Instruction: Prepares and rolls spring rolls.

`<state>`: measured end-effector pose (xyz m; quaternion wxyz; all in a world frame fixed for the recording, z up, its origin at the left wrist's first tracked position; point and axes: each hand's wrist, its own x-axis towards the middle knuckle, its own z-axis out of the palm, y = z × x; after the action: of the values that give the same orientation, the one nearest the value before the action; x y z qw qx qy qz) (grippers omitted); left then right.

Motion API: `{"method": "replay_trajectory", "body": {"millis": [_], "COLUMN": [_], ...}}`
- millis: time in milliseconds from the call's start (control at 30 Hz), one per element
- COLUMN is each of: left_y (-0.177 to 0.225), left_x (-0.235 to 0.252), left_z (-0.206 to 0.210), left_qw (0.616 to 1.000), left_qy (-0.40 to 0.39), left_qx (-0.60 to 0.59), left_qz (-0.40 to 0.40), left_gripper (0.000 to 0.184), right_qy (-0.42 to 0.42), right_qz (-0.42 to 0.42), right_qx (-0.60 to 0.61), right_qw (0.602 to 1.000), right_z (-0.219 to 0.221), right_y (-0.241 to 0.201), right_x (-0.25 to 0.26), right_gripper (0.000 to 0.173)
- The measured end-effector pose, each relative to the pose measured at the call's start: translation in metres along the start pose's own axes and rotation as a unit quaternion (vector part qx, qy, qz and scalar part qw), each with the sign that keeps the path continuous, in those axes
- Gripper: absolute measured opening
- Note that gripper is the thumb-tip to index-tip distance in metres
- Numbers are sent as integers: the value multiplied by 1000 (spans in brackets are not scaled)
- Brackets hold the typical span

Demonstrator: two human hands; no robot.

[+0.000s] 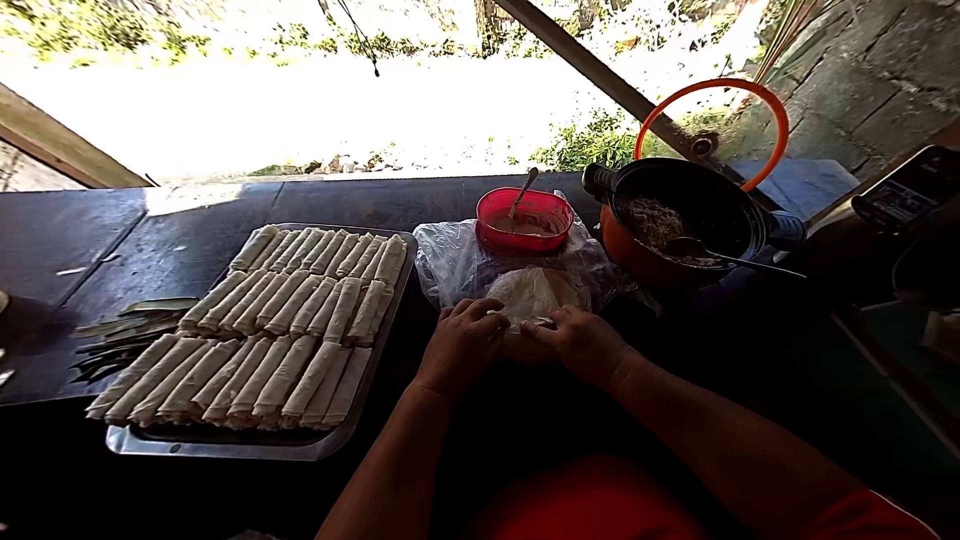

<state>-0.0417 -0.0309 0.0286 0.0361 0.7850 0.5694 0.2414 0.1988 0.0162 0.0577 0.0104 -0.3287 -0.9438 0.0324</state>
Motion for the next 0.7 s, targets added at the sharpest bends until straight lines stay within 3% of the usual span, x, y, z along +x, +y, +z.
{"method": "replay_trajectory", "body": {"millis": [233,367,433,500,700], "left_y": [23,33,35,32,29], "left_x": [5,5,3,-2,-7], "left_z": [16,39,44,48,51], "left_qw": [990,980,981,981,985], "left_qy": [118,199,186,163,149], "left_qx": [41,14,-20,-62,-82], "left_qz": [70,3,-60,-86,-24], "left_gripper": [27,28,37,36,32], "right_qy": [-37,-4,9,10,24], "right_qz": [8,10,7,4,7], "right_qx": [-1,4,4,0,14], "right_qw": [999,1000,1000,1000,1000], "right_z": [-3,2,4,6,8], "right_y": [-4,-2,-1,-3,-3], "right_x": [2,-1,-3,-2,-3], "right_gripper": [51,45,48,52,43]}}
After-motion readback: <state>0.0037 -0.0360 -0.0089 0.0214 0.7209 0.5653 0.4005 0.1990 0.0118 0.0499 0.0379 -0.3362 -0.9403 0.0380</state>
